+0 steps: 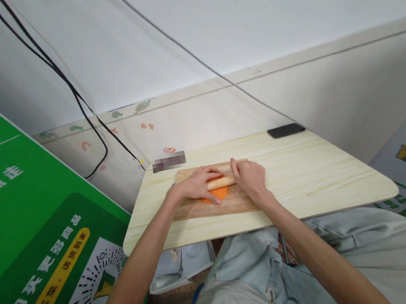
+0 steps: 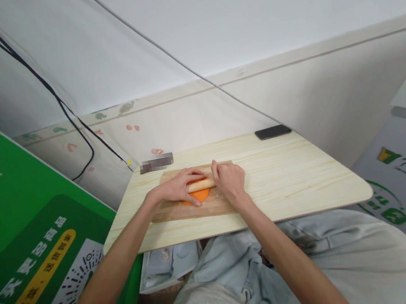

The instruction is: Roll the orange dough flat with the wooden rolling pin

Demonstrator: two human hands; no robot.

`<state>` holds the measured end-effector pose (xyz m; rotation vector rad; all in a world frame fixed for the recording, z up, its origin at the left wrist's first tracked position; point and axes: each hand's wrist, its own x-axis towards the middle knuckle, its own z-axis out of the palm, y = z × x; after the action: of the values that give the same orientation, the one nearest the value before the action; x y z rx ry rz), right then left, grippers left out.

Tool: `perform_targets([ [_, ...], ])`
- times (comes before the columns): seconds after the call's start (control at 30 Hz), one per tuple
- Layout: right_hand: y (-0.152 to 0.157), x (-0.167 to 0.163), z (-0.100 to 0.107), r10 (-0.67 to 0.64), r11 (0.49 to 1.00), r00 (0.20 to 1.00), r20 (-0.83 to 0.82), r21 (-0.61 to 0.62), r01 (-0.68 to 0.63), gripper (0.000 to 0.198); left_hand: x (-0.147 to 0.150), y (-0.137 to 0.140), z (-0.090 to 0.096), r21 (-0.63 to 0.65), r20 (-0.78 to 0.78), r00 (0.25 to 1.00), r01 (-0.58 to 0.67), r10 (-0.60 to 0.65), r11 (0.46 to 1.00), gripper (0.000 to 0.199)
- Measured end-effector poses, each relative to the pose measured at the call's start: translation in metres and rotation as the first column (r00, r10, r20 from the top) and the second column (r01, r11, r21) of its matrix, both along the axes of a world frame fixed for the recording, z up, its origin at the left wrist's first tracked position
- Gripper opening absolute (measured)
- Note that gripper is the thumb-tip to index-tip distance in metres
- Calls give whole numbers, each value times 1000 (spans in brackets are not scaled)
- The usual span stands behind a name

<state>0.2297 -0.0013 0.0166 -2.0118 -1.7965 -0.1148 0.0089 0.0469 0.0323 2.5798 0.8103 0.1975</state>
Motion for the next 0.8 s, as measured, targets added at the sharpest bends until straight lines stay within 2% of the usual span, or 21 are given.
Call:
perform_targets([
  [0.27,-1,0,1,-15,1000,1000,2,-14,15,66,-1,-3,-5,-36,77,997,-18,21,999,105],
  [0.47,-2,-1,3,-15,999,1000,-8,-34,15,65,2,-8,5,-10,61,998,-14,15,1000,85],
  [0.67,-1,1,3,-34,999,999,-38,-31,33,67,8,-13,7,33,-31,999,-17,18,999,90],
  [0.8,0,2,2,-52,998,996,-69,-31,50,69,16,-13,8,73,-88,995,-31,38,997,78],
])
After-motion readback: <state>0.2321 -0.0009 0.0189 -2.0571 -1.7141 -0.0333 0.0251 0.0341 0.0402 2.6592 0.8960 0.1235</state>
